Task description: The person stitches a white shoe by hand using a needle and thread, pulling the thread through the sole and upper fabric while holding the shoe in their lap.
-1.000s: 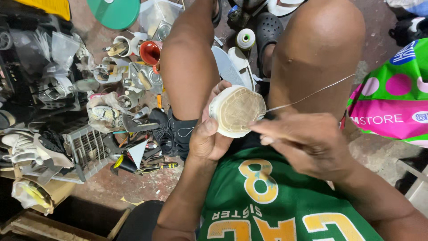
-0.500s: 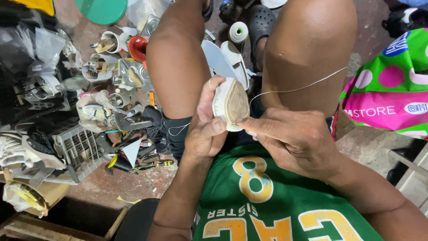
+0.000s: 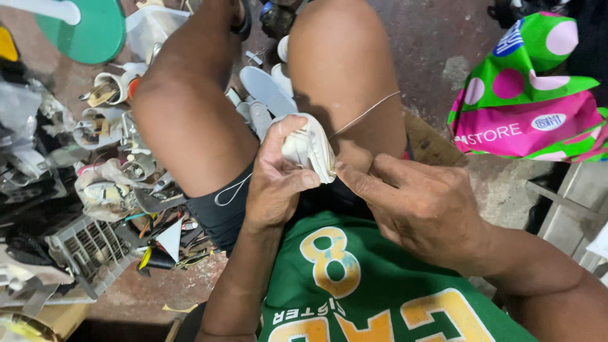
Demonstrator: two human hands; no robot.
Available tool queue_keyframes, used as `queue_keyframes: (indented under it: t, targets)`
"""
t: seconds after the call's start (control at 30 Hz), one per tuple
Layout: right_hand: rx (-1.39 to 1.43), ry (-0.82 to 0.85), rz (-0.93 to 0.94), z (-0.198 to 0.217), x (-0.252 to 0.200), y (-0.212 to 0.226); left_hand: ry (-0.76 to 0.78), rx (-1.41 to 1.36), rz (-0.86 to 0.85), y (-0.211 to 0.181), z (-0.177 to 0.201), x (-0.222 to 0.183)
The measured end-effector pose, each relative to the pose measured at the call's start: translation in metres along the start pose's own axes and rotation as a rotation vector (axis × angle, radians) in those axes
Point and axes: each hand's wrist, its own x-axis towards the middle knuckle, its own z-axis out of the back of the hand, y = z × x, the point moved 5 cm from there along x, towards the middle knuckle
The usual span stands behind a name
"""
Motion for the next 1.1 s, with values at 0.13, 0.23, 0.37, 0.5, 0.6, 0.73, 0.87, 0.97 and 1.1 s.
queue_keyframes:
  t: [0.13,0.23,0.37,0.5,0.6,0.73,0.87,0.97,1.1]
  targets:
    - [-0.070,0.011,-0.026,0.005,-0.006,-0.005,-0.030,0.197,-0.029,-0.003,-0.007,0.000]
    - [-0.101,0.053,-0.050,0.009,-0.009,-0.009,-0.039,0.389,-0.085,-0.005,-0.016,-0.002]
    - [-0.172,0.073,-0.010,0.012,-0.006,-0.011,-0.017,0.597,-0.133,-0.011,-0.027,0.002]
    - [-0.188,0.129,-0.014,0.012,-0.002,-0.015,0.001,0.688,-0.142,-0.014,-0.034,0.007]
    - [-0.155,0.134,-0.028,0.012,0.004,-0.019,0.032,0.715,-0.124,-0.015,-0.036,0.011]
    - [-0.105,0.140,-0.043,0.009,0.009,-0.022,0.062,0.744,-0.137,-0.017,-0.040,0.015]
    - [-0.067,0.119,-0.037,0.008,0.010,-0.021,0.059,0.701,-0.119,-0.020,-0.043,0.016]
    - [-0.049,0.116,-0.014,0.013,0.007,-0.023,0.051,0.496,-0.088,-0.021,-0.036,0.012]
    - [0.041,0.110,-0.094,0.017,0.006,-0.042,-0.112,0.546,-0.020,-0.033,0.006,-0.014]
